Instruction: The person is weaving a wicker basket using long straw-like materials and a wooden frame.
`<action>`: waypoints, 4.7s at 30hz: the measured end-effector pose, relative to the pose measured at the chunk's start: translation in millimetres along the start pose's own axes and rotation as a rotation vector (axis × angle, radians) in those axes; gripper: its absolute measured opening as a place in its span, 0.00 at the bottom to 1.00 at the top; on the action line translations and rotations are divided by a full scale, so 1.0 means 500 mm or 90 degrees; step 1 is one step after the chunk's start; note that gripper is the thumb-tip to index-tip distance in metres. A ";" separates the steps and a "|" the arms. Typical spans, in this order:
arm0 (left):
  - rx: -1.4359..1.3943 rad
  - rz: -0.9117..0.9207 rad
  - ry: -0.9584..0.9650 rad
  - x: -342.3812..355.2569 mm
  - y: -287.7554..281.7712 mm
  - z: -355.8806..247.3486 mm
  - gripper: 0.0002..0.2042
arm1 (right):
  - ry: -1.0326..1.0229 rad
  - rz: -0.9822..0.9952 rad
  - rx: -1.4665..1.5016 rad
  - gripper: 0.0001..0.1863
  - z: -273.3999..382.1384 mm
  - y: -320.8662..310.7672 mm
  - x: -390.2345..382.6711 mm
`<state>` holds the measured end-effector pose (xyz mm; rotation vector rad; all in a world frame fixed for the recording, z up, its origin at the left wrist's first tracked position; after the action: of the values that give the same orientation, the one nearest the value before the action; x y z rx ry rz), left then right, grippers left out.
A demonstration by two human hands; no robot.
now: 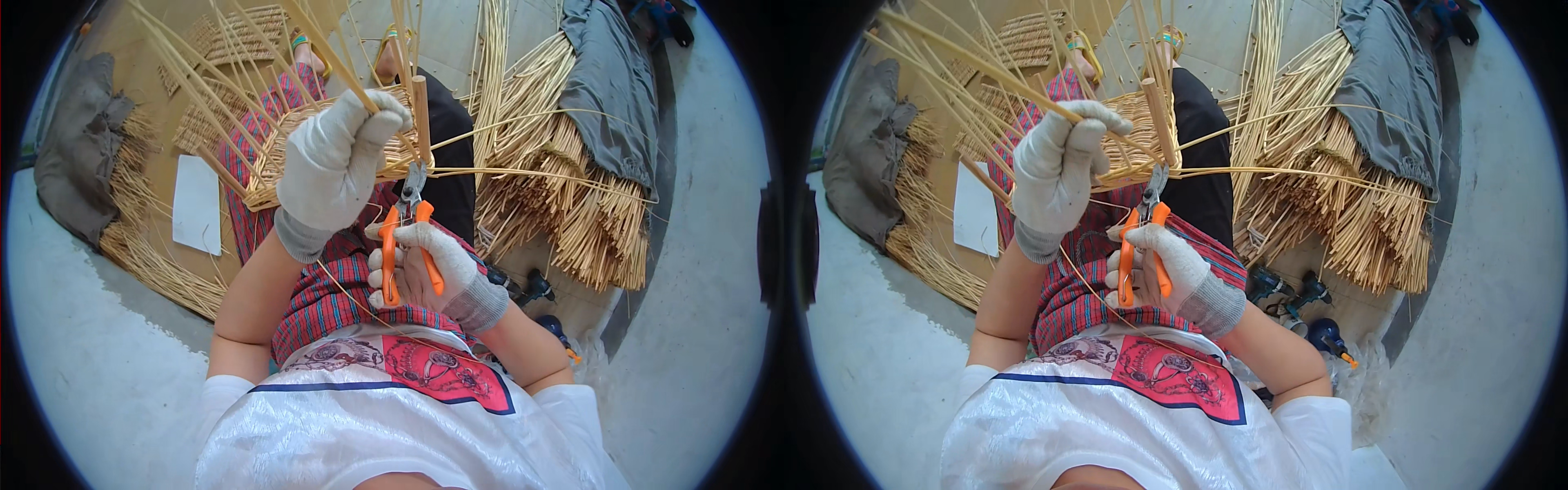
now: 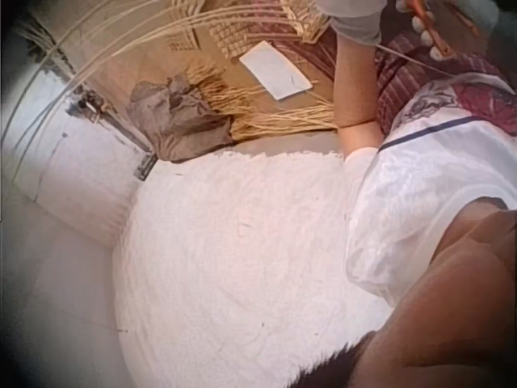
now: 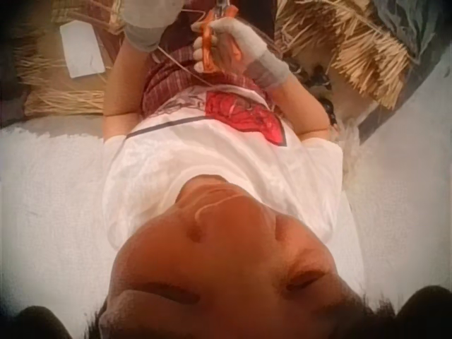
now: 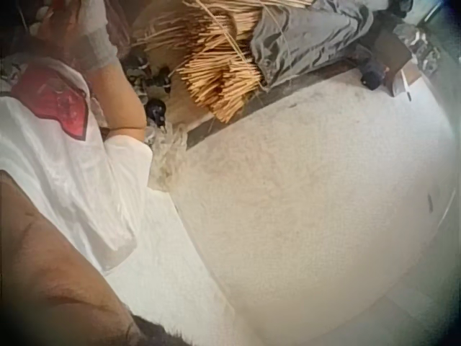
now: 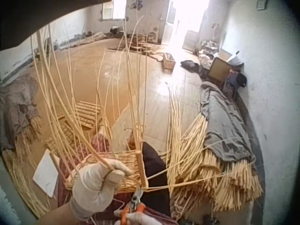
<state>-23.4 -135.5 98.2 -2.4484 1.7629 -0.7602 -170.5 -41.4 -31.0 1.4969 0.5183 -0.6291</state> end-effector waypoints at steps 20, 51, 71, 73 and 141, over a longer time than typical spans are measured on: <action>-0.032 0.056 -0.033 -0.159 0.126 0.084 0.10 | -0.112 -1.002 -0.644 0.36 0.112 -0.938 -0.114; 0.296 0.208 0.011 -0.172 0.167 0.108 0.05 | -0.874 -0.196 -0.564 0.19 0.323 -0.123 -0.258; 0.325 0.104 0.203 -0.206 0.152 0.062 0.10 | -0.823 0.035 -0.624 0.13 0.205 -0.098 -0.245; 0.334 0.097 0.205 -0.211 0.148 0.067 0.10 | -0.910 -0.033 -0.771 0.12 0.224 -0.095 -0.265; 0.066 0.152 -0.383 -0.080 0.176 0.211 0.19 | -0.451 -0.182 -1.475 0.38 0.466 0.064 0.007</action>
<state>-68.6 -157.5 -35.8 -2.0408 1.6655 -0.0705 -161.8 -274.7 -4.6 -0.9715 0.4634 -0.3044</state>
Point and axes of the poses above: each hand's wrist, its own x-axis towards the middle knuckle, its own y-axis out of the palm, z = x × y, the point moved 10 cm from there along x, towards the middle knuckle, and after that the axes turned 3 degrees about -y, right-handed, at the moved point
